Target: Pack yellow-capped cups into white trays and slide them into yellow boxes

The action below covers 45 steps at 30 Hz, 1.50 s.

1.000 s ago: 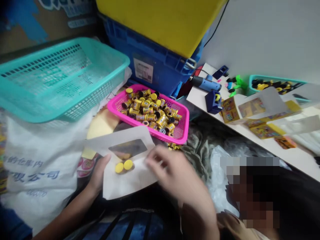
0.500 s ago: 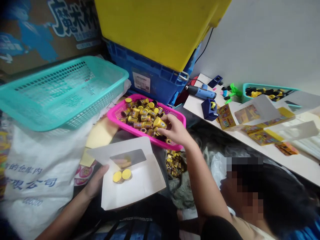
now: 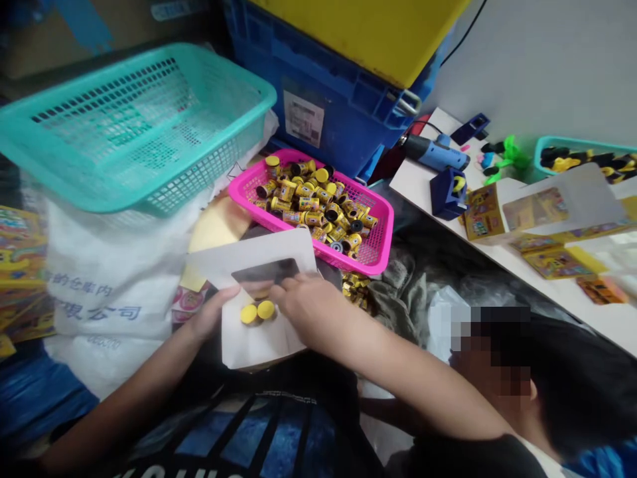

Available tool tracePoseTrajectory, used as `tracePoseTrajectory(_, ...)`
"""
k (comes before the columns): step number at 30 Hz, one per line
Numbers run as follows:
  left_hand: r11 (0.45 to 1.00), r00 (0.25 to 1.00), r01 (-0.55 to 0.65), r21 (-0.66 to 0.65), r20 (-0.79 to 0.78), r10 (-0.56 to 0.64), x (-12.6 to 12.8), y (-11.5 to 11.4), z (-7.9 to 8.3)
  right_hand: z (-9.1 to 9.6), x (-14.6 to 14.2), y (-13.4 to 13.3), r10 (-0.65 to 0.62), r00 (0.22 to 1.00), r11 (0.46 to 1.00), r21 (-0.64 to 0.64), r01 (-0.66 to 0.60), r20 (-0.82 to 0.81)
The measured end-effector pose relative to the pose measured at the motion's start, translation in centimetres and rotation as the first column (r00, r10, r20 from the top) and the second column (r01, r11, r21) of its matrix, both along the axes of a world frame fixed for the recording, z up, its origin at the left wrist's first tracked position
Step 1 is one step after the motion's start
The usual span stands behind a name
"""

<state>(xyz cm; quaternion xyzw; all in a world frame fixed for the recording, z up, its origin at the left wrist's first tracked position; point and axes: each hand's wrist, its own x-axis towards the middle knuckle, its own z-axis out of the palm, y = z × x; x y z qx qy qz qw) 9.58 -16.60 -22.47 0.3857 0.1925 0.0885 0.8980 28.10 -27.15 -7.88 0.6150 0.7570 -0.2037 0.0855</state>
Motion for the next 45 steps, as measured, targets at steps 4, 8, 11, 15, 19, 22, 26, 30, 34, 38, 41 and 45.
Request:
tracePoseTrajectory(4, 1.0, 0.999, 0.002, -0.005, 0.044, -0.002, 0.0, 0.1, 0.1, -1.7, -1.2, 1.4, 0.02, 0.987, 0.994, -0.106, -0.003, 0.16)
tracePoseTrajectory(8, 0.999, 1.0, -0.028, 0.021, 0.009, 0.028, -0.2, 0.1, -0.2, 1.3, 0.6, 0.5, -0.12, 0.987, 0.992, -0.041, 0.117, -0.103)
tracePoseTrajectory(11, 1.0, 0.999, -0.022, -0.015, -0.027, 0.021, -0.3, 0.1, -0.6, 3.3, 5.3, -0.4, -0.343, 0.9, 0.916, 0.118, 0.384, -0.269)
tracePoseTrajectory(15, 0.997, 0.999, -0.014, -0.077, -0.041, 0.011, -0.3, 0.2, -0.8, 0.9, 12.3, 0.3, -0.502, 0.864, 0.827, 0.269, 0.494, -0.041)
tracePoseTrajectory(19, 0.998, 0.999, 0.0, -0.065, -0.054, -0.003, -0.3, 0.2, -0.6, -3.2, 16.0, 1.8, -0.425, 0.895, 0.899, 0.179, 0.399, 0.139)
tracePoseTrajectory(22, 1.0, 0.998, -0.018, -0.025, -0.061, 0.017, -0.2, 0.1, -0.5, -3.4, 16.7, 1.6, -0.452, 0.892, 0.87, 0.219, 0.441, -0.001)
tracePoseTrajectory(26, 0.999, 0.997, -0.031, -0.04, -0.076, 0.028, -0.2, -0.1, -0.6, 0.1, 14.8, -0.4, -0.373, 0.745, 0.828, 0.164, 0.536, -0.554)
tracePoseTrajectory(30, 0.997, 0.998, -0.031, -0.073, -0.056, 0.027, -0.2, -0.1, -0.7, 4.4, 9.3, -2.2, -0.14, 0.798, 0.945, 0.16, 0.284, -0.586)
tracePoseTrajectory(34, 0.997, 0.998, -0.04, -0.064, -0.056, 0.036, 0.0, -0.1, -0.3, 4.1, 3.8, -1.4, -0.04, 0.99, 0.999, 0.013, 0.042, -0.133)
tracePoseTrajectory(38, 0.998, 0.998, -0.041, -0.051, -0.044, 0.039, 0.1, -0.2, 0.1, -0.4, 1.2, 0.9, 0.164, 0.978, 0.979, -0.146, -0.145, 0.127)
tracePoseTrajectory(41, 0.996, 0.998, -0.05, -0.069, -0.036, 0.048, 0.0, -0.3, -0.1, -1.7, 0.9, 1.9, 0.19, 0.973, 0.975, -0.143, -0.172, 0.127)
tracePoseTrajectory(45, 0.995, 0.997, -0.064, -0.07, -0.041, 0.062, -0.1, -0.2, -0.4, 1.9, 3.4, 1.6, 0.091, 0.983, 0.996, 0.014, -0.09, -0.157)
